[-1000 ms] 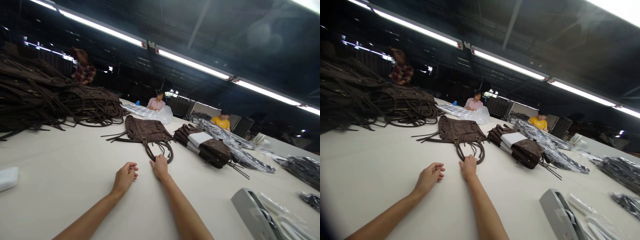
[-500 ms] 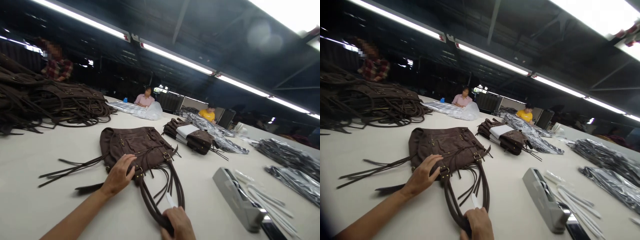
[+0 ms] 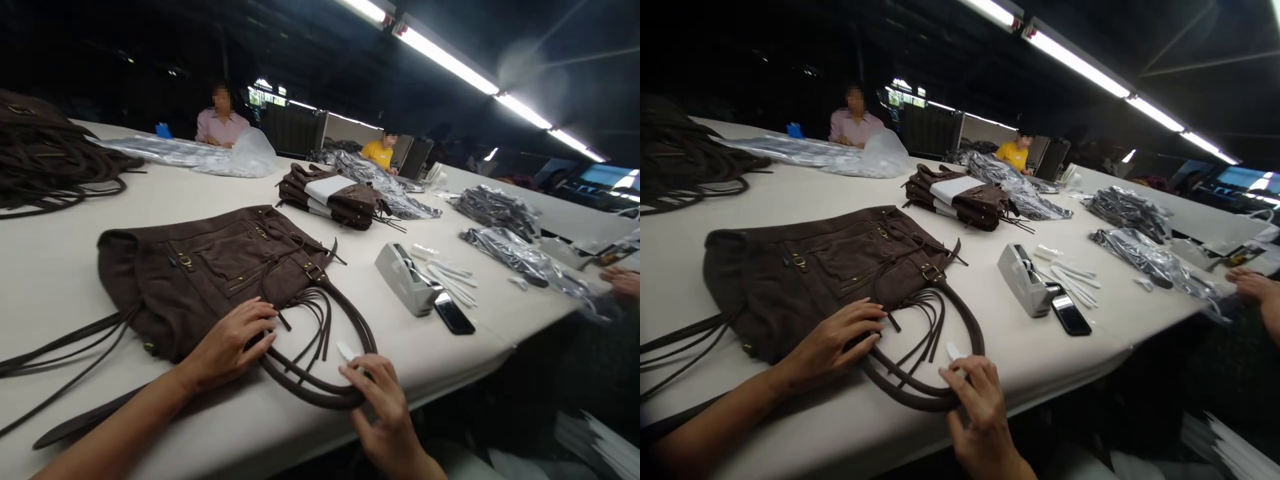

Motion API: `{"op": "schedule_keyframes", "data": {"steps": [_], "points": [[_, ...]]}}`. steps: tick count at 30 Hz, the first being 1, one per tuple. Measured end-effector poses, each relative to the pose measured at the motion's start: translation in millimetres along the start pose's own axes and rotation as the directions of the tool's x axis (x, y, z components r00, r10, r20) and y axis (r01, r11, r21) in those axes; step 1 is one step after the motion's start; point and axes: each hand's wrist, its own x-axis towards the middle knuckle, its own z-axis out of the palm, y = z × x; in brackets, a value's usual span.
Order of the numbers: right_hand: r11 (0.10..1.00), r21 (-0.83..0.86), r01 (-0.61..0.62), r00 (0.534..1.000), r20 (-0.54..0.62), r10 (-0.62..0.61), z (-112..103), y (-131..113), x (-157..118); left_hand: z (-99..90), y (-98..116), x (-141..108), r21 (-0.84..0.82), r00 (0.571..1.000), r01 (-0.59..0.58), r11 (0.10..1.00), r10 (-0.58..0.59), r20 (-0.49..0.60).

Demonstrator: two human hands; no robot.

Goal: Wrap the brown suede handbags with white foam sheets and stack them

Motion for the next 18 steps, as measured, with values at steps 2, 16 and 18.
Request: {"op": "schedule_keyframes", "data": {"steps": [2,16,18], "points": [[0.996,-0.03,-0.09,0.996,0.024,0.091,-7.6,6.5,-8.1,-0.1,-1.0,0.1,0.026,0.999,-0.053,0.998,0.053,-0.002],[0.963,-0.178,-0.201,0.98,-0.047,0.195,2.4,34.0,-43.5,10.8,30.7,-7.9,0.056,0.923,-0.351,0.935,0.336,0.185],[0.975,-0.187,-0.124,0.992,-0.009,0.125,2.3,36.8,-33.8,9.1,29.6,-11.1,0.1,0.944,-0.305,0.947,0.287,0.163]]}}
